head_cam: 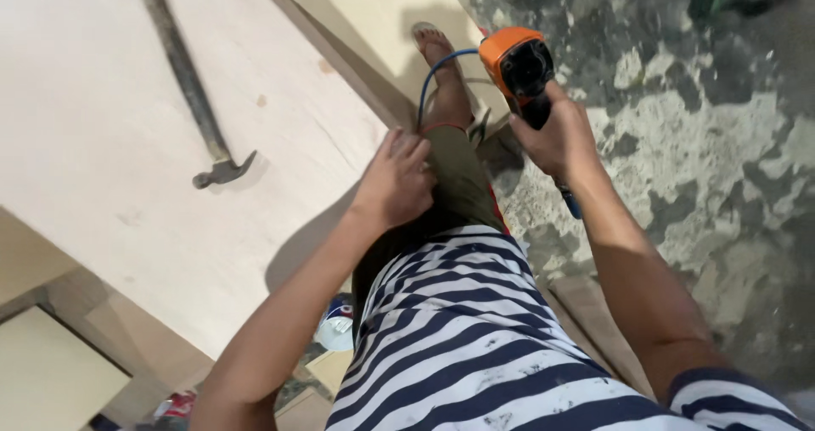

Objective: The person assembles wooden furniture components by aligning wood panels and using a pneumatic nail gun to secure them.

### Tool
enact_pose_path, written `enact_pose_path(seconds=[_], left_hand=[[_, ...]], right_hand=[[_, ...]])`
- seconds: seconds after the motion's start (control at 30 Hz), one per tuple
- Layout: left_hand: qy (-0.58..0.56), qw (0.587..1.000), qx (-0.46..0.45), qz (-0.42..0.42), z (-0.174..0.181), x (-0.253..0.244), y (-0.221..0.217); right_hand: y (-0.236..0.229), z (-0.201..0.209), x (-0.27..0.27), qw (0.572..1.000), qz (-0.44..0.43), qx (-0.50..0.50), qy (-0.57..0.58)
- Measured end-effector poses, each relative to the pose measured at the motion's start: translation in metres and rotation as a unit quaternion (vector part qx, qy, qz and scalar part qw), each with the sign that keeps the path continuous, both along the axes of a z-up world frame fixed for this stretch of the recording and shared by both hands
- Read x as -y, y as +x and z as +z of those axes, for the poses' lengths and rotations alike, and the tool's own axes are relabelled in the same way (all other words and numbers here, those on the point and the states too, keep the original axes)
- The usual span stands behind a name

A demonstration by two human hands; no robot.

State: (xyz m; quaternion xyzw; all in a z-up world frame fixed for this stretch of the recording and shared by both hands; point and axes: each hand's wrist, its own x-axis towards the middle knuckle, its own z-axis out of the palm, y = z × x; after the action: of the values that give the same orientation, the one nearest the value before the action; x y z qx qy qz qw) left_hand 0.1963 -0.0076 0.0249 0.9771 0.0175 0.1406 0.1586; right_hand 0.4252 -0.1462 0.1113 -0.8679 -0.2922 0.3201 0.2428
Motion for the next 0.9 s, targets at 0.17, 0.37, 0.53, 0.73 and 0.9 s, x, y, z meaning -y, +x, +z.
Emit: enact_pose_path(seconds=[0.17, 0.37, 0.53, 0.73, 0.9], left_hand=[[0.009, 0.963, -0.268, 0.030, 0.035, 0.017, -0.028], [-0.176, 0.897, 0.083, 0.396, 0.033, 0.037, -0.149], [-0.052, 0.685, 0.027, 0.727, -0.027, 0.091, -0.335], [-0.111, 0.513, 0.020, 0.851, -0.045, 0.124, -0.390], [-0.026, 0.495, 0.108, 0.862, -0.074, 0.123, -0.380]], right_hand=[[-0.024, 0.040, -0.059, 0.986, 0.158, 0.014, -0.059], [-0.106, 0.064, -0.119, 0.900, 0.431, 0.056, -0.012], [-0.146, 0.044, -0.118, 0.814, 0.550, 0.171, 0.080], [-0.161, -0.015, -0.124, 0.760, 0.570, 0.280, 0.138], [-0.163, -0.028, -0.133, 0.776, 0.579, 0.228, 0.101]])
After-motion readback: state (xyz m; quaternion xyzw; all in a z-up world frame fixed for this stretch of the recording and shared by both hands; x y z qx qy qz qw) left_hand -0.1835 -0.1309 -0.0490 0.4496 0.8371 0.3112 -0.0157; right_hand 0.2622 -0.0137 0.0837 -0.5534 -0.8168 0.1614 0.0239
